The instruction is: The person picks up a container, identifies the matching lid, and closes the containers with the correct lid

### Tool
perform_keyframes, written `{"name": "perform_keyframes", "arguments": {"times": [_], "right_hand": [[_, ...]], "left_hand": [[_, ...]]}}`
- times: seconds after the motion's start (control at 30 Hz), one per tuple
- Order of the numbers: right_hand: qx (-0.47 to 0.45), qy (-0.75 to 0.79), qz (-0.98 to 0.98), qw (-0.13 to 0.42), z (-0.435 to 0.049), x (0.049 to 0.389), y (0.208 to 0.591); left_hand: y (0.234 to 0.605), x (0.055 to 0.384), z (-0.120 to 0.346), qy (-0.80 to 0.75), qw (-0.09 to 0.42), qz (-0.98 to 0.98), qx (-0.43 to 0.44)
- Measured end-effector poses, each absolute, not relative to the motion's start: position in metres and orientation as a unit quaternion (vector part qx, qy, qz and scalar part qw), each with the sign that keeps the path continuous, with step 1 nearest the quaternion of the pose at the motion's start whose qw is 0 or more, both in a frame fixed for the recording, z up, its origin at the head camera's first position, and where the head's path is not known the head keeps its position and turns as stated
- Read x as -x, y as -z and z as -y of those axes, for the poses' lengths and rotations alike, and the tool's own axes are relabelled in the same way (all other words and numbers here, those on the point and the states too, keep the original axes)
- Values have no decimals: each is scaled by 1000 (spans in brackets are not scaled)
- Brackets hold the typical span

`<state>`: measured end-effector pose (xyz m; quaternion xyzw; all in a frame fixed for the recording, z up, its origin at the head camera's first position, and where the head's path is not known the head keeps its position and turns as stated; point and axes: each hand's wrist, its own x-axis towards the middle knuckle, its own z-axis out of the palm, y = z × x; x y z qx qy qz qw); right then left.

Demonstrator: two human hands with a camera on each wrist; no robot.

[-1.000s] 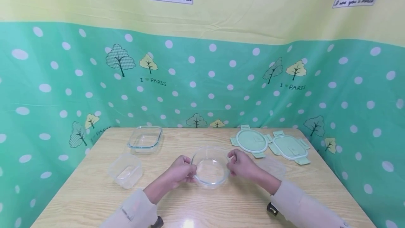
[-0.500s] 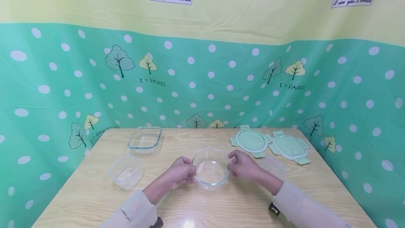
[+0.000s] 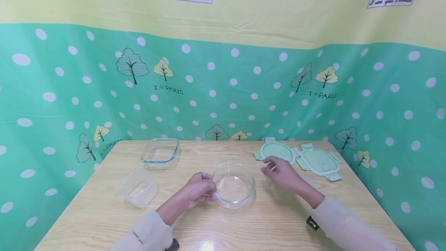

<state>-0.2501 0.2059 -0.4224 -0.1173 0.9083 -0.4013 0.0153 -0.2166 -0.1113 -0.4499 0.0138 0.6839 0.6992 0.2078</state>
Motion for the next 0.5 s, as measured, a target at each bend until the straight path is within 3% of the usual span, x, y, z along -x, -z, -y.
{"name": "perform_keyframes", "arguments": {"times": [0.5], "right_hand": [[100,308,-942,-83,-273,305,435]], "left_hand": [[449,216,112,-705,206,-678,-3]]}}
